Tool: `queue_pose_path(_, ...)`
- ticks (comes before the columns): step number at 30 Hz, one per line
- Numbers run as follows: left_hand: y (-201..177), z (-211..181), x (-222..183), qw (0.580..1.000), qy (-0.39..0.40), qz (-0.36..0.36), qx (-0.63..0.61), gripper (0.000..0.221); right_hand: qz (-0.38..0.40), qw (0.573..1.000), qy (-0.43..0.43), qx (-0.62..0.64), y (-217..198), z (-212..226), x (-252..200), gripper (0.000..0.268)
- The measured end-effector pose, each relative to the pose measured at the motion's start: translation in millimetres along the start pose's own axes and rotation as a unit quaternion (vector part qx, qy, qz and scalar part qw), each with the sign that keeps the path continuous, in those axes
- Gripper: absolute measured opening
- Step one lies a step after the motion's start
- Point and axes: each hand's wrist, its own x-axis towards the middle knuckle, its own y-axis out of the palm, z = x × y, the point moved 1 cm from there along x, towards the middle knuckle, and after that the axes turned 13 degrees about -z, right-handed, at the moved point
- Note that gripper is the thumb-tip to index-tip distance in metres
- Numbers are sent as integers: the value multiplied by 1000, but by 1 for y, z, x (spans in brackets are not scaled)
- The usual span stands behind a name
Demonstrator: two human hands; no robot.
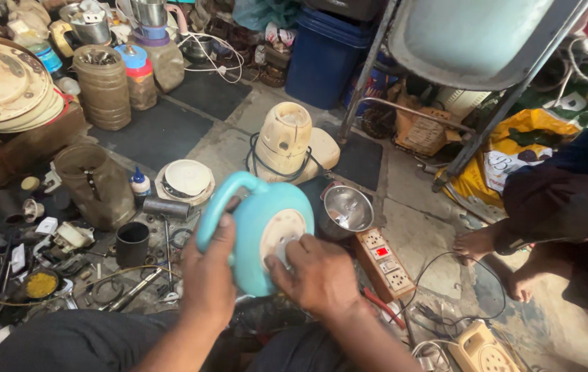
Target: The person uses a screwdriver to remove screws from a light blue plastic appliance base, then removes the base and inserts a white circular component into the housing. The person works on the floor in a cluttered workshop environment.
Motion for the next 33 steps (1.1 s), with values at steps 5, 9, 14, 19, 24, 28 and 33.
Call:
queue_pose_path(5,1,-4,-26,990,81,34,112,46,-47,931,341,119,14,20,-2,48)
queue_pose_path(9,-5,-9,-32,997,56,18,53,45,-56,920,367,127,-12,15,13,29)
queue_pose_path(14,-11,-15,-50,992,80,-2,94,41,-141,956,254,41,-40,16,9,30)
queue_pose_path(19,-4,-28,-65,993,100,-34,58,37,-179,967,152,102,-56,25,-17,20)
queue_pose_path(24,9,-41,-75,997,74,-5,14,34,-166,984,-40,55,-93,23,-28,38)
queue_pose_path(28,19,-38,-84,993,114,5,26,34,-148,983,-102,37,-103,21,-35,40)
queue_pose_path(33,25,-33,-91,985,146,9,95,33,-144,989,-18,36,-80,18,-39,25)
